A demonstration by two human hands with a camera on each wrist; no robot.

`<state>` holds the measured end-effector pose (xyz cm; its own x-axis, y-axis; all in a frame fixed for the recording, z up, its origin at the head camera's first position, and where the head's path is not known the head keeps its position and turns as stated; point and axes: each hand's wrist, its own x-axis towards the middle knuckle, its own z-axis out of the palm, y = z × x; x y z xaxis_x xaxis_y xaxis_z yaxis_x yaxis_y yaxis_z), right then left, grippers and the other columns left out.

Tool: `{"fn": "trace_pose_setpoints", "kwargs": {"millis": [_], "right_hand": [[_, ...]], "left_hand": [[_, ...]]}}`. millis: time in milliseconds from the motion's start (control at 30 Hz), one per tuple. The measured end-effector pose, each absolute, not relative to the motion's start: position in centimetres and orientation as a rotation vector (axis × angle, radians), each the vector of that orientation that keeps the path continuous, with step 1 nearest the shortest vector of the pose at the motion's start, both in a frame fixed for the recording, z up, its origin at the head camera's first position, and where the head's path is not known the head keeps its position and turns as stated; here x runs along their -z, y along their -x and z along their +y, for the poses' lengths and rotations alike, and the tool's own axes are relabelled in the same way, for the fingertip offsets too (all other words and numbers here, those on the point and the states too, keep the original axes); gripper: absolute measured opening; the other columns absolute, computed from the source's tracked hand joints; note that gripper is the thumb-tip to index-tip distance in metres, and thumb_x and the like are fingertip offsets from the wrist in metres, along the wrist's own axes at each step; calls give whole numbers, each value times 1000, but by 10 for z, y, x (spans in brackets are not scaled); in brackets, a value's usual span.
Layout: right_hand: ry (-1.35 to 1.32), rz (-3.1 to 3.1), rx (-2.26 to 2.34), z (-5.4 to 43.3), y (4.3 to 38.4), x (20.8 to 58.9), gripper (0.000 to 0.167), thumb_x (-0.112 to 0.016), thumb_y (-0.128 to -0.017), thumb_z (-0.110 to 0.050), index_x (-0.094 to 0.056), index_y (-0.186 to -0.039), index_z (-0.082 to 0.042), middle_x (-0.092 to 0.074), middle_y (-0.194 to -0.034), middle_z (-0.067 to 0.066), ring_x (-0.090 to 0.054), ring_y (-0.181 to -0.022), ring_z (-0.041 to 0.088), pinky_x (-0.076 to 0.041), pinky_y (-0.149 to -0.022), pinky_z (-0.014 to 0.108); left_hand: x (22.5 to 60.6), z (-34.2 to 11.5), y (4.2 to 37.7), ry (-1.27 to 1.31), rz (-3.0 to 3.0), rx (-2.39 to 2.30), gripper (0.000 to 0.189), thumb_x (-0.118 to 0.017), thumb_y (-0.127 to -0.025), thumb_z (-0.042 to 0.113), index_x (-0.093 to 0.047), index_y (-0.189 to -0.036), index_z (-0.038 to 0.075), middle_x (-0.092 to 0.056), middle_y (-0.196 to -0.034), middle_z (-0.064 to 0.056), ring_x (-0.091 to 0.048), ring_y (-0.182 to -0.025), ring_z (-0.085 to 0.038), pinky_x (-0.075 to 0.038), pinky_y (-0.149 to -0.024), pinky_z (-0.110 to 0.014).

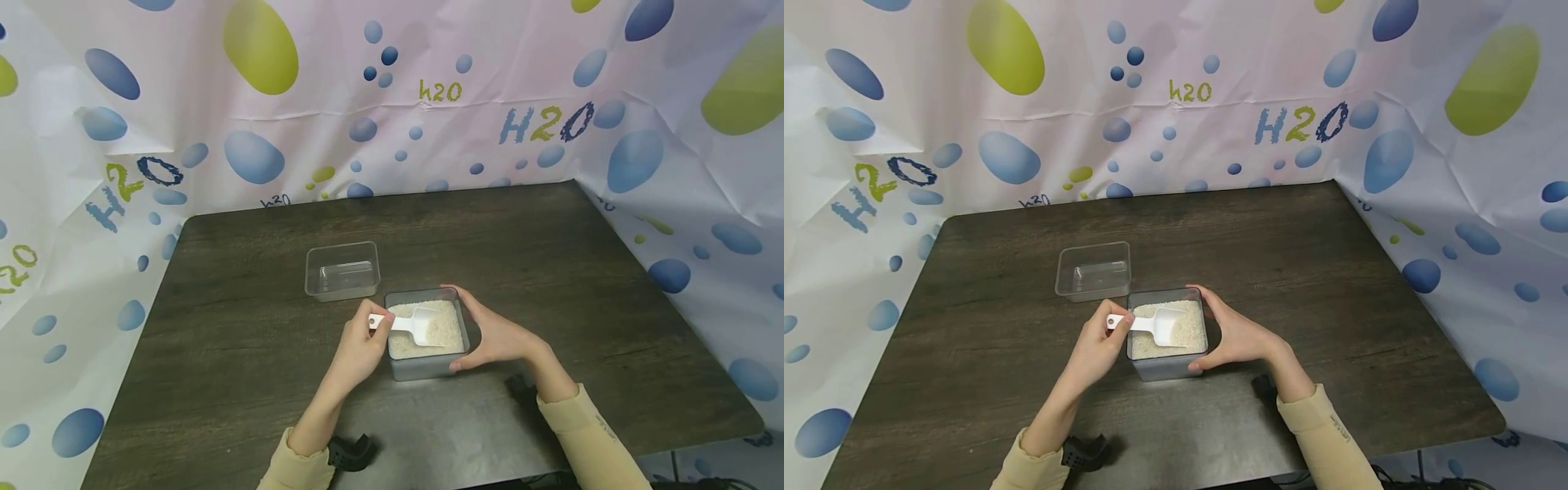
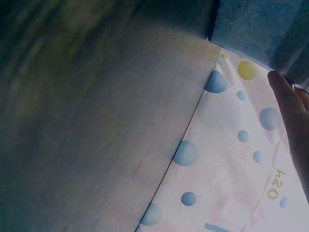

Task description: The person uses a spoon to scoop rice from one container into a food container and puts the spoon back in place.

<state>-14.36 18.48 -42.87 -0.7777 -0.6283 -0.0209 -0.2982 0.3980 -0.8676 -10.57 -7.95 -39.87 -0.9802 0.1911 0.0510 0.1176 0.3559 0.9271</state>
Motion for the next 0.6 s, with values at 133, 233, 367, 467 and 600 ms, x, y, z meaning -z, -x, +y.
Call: {"fn": "trace_pose_setpoints", "kwargs": {"millis": [133, 233, 367, 467, 600], "right_hand": [[793, 2318, 1326, 185, 143, 429, 120, -91, -67, -33, -10, -155, -22, -14, -160, 8, -15, -146, 31, -18, -112, 62], [791, 2321, 1321, 185, 142, 429, 120, -91, -67, -34, -10, -155, -23, -13, -160, 8, -14, -147, 32, -19, -112, 62], [798, 2321, 1318, 185, 142, 430, 119, -90, -68, -34, -9, -155, -25, -12, -160, 8, -12, -147, 33, -18, -112, 63], [801, 2319, 1321, 185, 141, 431, 119, -90, -68, -34, -9, -155, -26, -12, -160, 7, -12, -147, 33, -18, -111, 64], [803, 2317, 1322, 185, 141, 431, 120, -90, -68, -34, -8, -155, -26, -10, -161, 9, -11, -147, 34, -18, -110, 65]], "left_hand": [[401, -77, 105, -260, 2472, -1816, 11, -50, -100, 6, -52, -104, -4, -39, -60, 2, -33, -49, -5, -27, -46, -19], [401, -76, 104, -235, 2399, -1915, 12, -48, -101, 5, -50, -102, -6, -40, -63, 1, -34, -52, -6, -30, -50, -19], [403, -76, 104, -212, 2297, -2024, 12, -46, -101, 4, -47, -101, -9, -38, -63, 1, -31, -52, -4, -28, -51, -18], [405, -75, 103, -177, 2259, -2060, 14, -45, -102, 4, -46, -102, -9, -37, -61, 1, -31, -51, -3, -29, -50, -17], [407, -76, 101, -154, 2229, -2106, 13, -43, -102, 2, -45, -102, -10, -38, -61, 0, -34, -52, -4, -32, -51, -17]]}}
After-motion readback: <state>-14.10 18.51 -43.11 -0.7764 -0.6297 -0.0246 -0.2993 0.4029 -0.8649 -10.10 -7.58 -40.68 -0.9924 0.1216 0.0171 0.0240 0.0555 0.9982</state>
